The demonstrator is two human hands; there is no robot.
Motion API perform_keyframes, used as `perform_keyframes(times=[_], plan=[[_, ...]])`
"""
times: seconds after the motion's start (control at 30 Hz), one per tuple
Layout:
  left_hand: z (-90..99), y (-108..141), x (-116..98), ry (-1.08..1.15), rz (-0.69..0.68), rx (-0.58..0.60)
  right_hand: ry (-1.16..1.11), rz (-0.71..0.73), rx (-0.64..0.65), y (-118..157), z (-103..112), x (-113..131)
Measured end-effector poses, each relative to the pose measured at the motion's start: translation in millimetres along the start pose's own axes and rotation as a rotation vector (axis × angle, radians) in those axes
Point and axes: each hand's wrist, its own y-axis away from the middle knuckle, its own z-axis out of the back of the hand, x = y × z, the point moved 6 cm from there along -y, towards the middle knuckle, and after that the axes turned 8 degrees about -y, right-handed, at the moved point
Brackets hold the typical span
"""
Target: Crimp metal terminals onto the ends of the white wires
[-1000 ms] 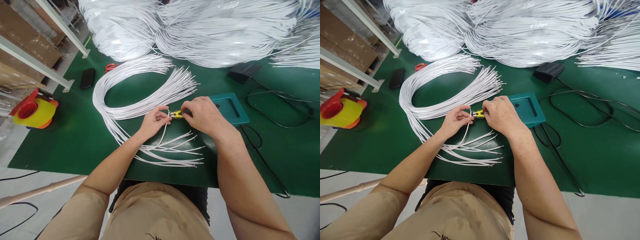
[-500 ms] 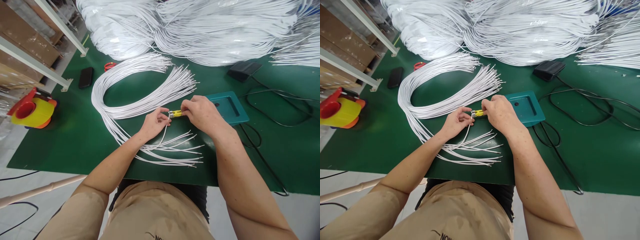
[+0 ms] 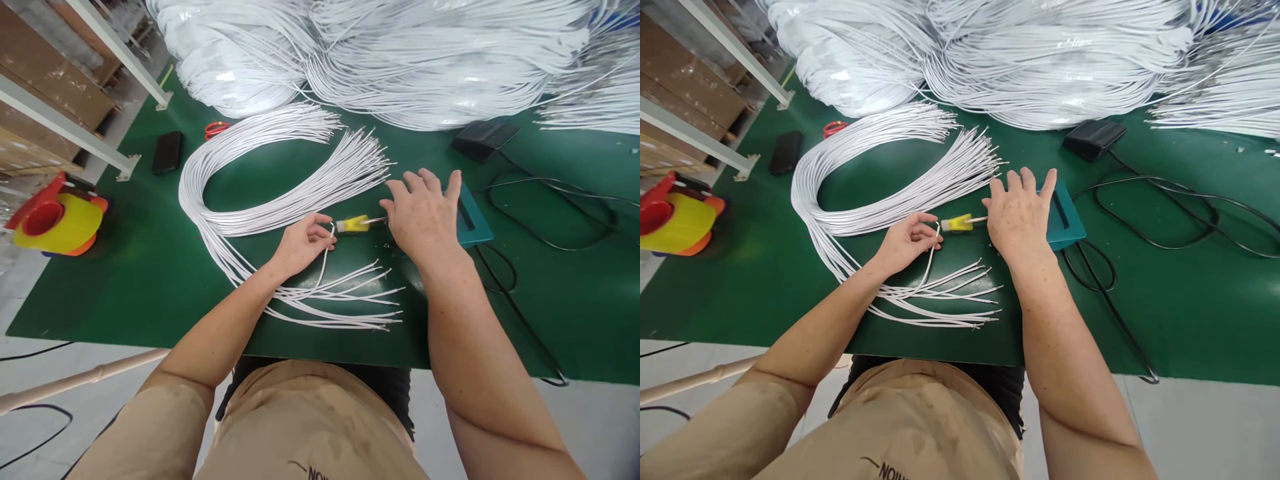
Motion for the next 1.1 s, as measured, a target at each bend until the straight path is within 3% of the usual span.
perform_keyframes(times=[0.13, 0.23, 0.3, 0.43, 0.5, 0.6, 0.8, 1.0, 1.1], plan=[[5.0, 3.0, -1.4, 0.025, 0.005, -0.012, -0.033, -0.037, 0.015, -3.5, 1.3, 1.4], [6.9, 5.0, -6.4, 0.067, -0.013, -0.012, -0.209, -0.066, -0.008, -9.9, 14.4, -9.6], [6.4, 6.2, -10.9, 0.097, -0.035, 0.003, -0.401, -0.156, -0.086, -14.0, 28.6, -32.8], [5.7, 8.8, -16.4, 0.147, -0.083, 0.012, -0.819, -0.530, -0.417, -7.3, 45.9, -106.7], [5.6, 10.4, -16.6, 0.151, -0.102, 0.023, -0.992, -0.691, -0.436, -0.8, 35.1, -133.3], [5.1, 13.1, -17.1, 0.130, -0.121, 0.053, -1.182, -0.762, -0.369, 3.6, 11.0, -148.1], [-2.3, 23.3, -32.1, 0.015, -0.134, 0.149, -0.985, -0.710, -0.396, 4.1, -9.3, -152.1], [-45.3, 49.8, -39.0, -0.126, 0.051, 0.497, -0.939, -0.671, -0.375, 2.5, -13.0, -158.8], [-60.2, 55.0, -37.5, -0.285, 0.067, 0.468, -0.852, -0.624, -0.347, 0.6, -12.7, -159.1]])
